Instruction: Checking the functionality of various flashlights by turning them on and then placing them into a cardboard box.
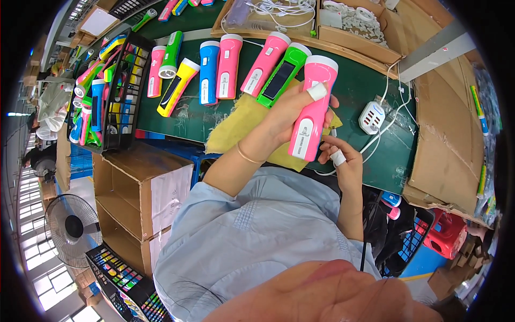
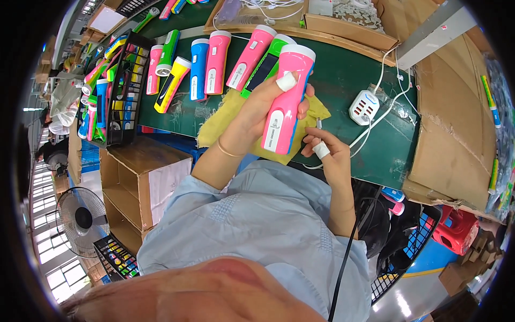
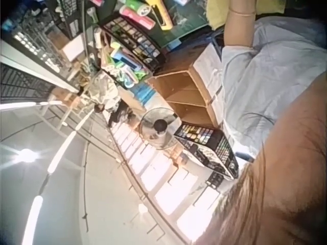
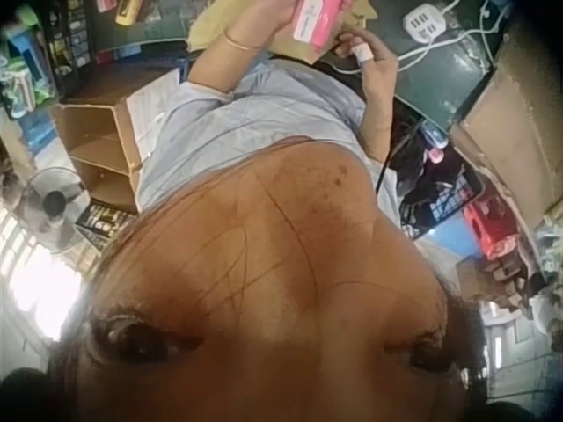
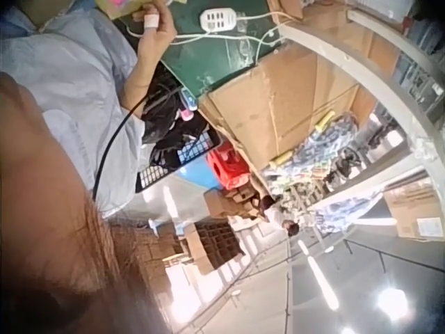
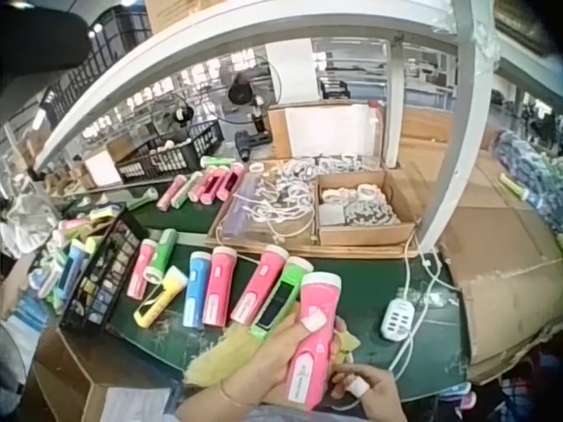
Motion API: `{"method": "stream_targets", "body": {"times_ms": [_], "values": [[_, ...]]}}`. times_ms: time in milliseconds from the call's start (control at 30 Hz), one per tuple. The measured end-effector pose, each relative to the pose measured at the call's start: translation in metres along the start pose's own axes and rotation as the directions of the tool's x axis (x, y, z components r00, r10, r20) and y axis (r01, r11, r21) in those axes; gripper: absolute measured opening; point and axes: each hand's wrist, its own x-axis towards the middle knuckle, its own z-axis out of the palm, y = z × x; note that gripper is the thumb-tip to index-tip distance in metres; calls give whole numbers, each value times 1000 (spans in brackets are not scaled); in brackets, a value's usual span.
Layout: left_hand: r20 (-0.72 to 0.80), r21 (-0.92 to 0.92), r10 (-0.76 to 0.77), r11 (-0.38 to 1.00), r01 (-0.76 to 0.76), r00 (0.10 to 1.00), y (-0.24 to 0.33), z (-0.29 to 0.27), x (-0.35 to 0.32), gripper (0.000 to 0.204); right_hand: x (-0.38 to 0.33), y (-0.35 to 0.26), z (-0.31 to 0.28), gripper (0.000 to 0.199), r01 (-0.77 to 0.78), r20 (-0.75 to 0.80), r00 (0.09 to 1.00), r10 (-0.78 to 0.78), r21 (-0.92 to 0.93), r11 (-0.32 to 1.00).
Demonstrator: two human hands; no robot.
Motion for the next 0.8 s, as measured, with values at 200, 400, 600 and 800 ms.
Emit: {"method": "stream_targets", "body": {"times_ms": [200,400,600,800], "values": [[-16,-38,-72,997,71,997,1,4,7,27,2,-6,0,25,-18,17,1000,17,36,999],[-38,391,117,916,-93,992,7,-7,19,24,6,-16,-9,38,-28,-78,996,49,259,965],[189,954,655,54,-295,731,25,-9,25,72,15,-25,-14,29,48,-18,999,-45,257,965],[-32,945,655,266,-191,755,30,-11,20,57,29,-30,10,17,237,-152,944,-292,-302,923]]}}
